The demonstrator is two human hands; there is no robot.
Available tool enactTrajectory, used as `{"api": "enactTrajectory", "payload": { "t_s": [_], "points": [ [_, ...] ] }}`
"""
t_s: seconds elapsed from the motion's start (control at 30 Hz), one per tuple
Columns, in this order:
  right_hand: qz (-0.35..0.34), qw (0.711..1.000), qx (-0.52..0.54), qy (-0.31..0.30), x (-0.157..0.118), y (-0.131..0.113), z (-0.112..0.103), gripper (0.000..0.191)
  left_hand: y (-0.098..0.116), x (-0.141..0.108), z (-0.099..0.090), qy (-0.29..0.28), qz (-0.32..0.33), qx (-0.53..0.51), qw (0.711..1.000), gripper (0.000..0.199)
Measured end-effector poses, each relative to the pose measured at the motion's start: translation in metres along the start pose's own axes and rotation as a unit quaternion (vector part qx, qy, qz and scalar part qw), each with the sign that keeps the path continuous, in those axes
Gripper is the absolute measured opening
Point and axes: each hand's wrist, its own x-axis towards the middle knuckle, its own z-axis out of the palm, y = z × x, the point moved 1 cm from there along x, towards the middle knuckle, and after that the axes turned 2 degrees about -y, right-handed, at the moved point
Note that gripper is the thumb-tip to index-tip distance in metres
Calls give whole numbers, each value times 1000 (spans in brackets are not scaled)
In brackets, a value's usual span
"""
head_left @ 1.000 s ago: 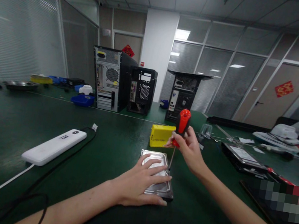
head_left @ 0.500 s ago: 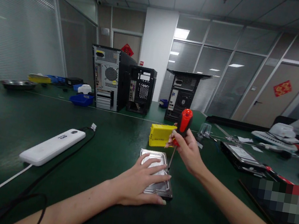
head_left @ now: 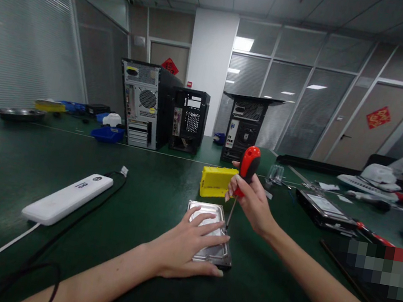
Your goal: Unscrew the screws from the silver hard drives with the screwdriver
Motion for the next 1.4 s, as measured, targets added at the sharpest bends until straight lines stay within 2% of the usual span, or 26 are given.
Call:
{"api": "enactTrajectory", "payload": {
  "t_s": [0.13, 0.4, 0.67, 0.8, 1.2, 1.4],
  "points": [
    [15, 1000, 23, -5, -1, -1, 1, 32, 0, 0, -1, -11, -6, -5, 1000, 61],
    [2, 999, -38, 5, 1, 0, -5, 22, 1, -1, -2, -6, -4, -2, 1000, 61],
    [11, 999, -45, 13, -1, -1, 0, 38, 1, -1, -1, 0, -1, 5, 1000, 60],
    [9, 1000, 1, -19, 0, -1, -1, 36, 1, -1, -2, 1, -3, 9, 1000, 61],
    [3, 997, -77, 28, 2, -3, -2, 25, 2, -1, -3, 1, -3, 1, 1000, 62],
    [9, 998, -62, 0, 0, -7, 5, 29, 0, 0, 0, 7, 2, 15, 1000, 62]
  ]
}}
